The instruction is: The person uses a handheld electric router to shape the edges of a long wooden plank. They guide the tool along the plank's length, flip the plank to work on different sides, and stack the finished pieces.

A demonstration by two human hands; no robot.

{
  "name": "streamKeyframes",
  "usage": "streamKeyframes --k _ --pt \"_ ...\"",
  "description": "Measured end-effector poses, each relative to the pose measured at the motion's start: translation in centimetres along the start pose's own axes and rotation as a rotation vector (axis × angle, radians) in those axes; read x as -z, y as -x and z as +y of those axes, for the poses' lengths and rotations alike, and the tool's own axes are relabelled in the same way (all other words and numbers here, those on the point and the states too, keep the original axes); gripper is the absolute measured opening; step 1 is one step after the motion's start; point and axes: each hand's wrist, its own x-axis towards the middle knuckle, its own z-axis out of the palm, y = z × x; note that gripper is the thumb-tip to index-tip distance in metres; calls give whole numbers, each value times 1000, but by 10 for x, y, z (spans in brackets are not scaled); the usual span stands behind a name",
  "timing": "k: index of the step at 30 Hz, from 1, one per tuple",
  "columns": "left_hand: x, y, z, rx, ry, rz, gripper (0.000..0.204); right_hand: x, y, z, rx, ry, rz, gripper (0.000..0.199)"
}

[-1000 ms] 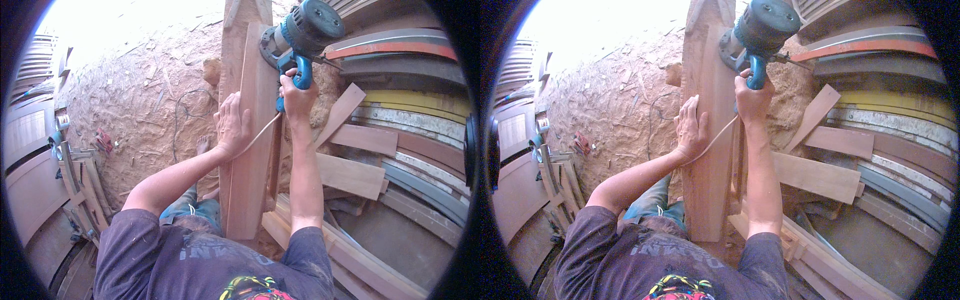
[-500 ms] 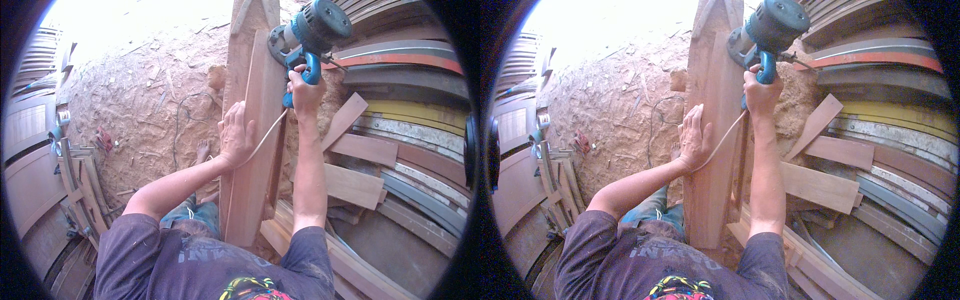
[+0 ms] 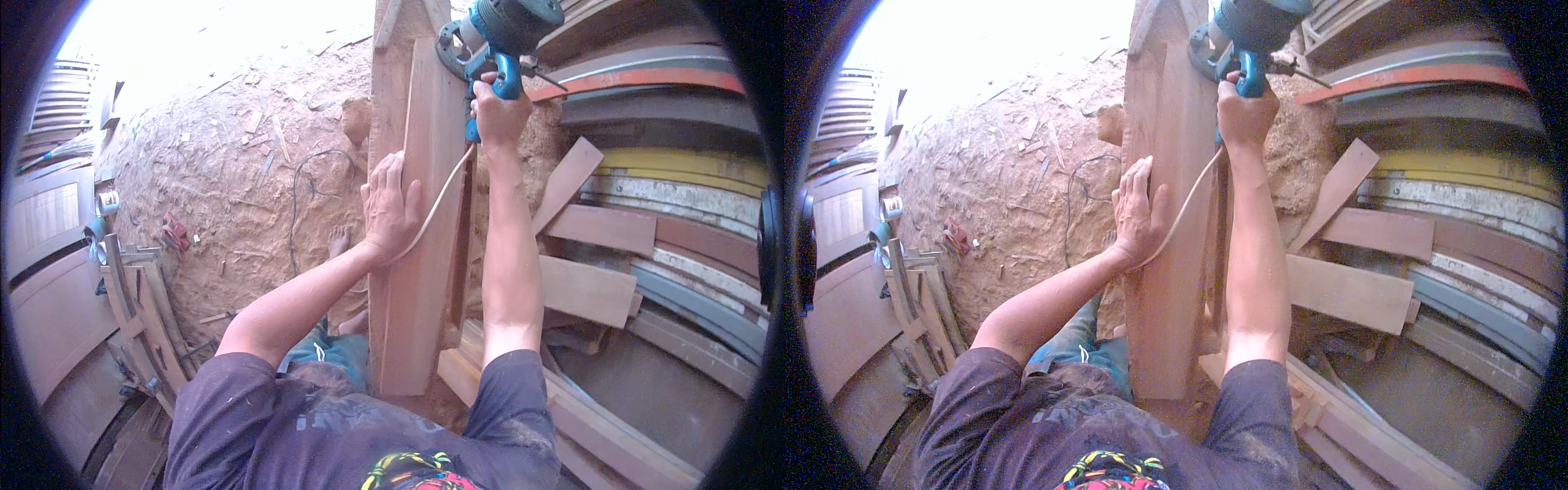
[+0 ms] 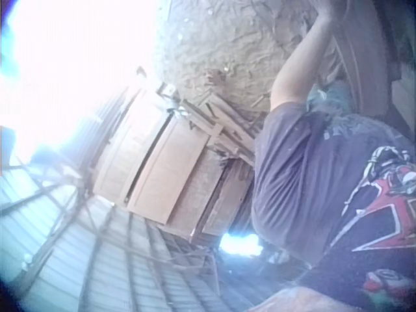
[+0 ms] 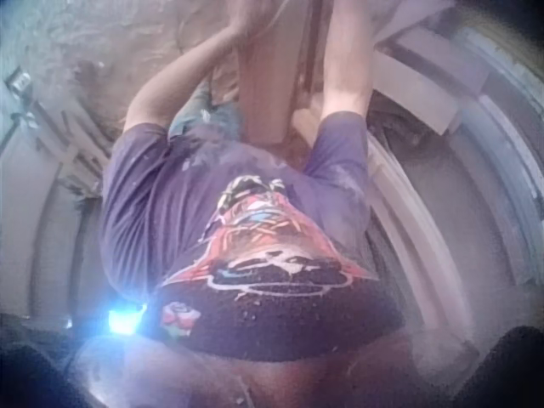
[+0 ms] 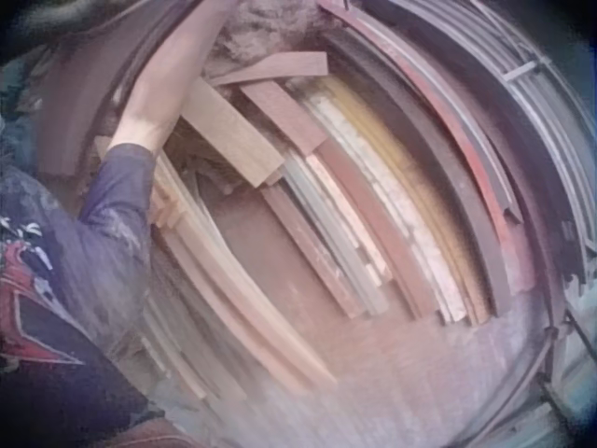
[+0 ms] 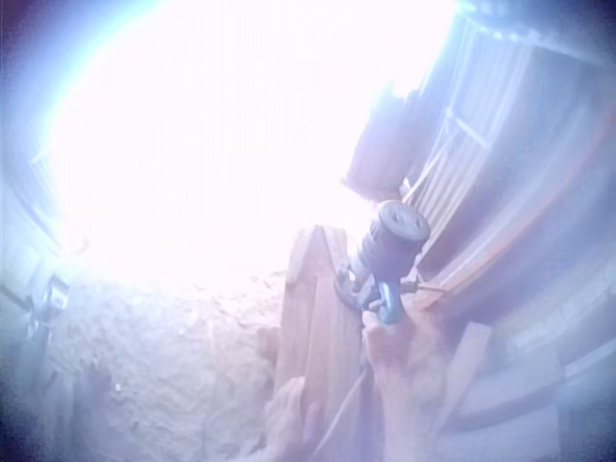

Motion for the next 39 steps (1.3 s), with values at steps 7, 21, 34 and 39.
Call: streamKeyframes --k 7,21,34,39 --pt "-11 5 -13 -11 8 79 56 14 50 9 42 30 118 7" --pt "-15 -10 -13 -58 -11 70 56 187 362 -31 -294 154 -22 20" --pt "-7 92 -18 -73 -5 53 72 289 691 -37 -693 32 118 21" --pt "-6 99 -20 -81 17 75 73 300 690 -40 -430 336 -117 21"
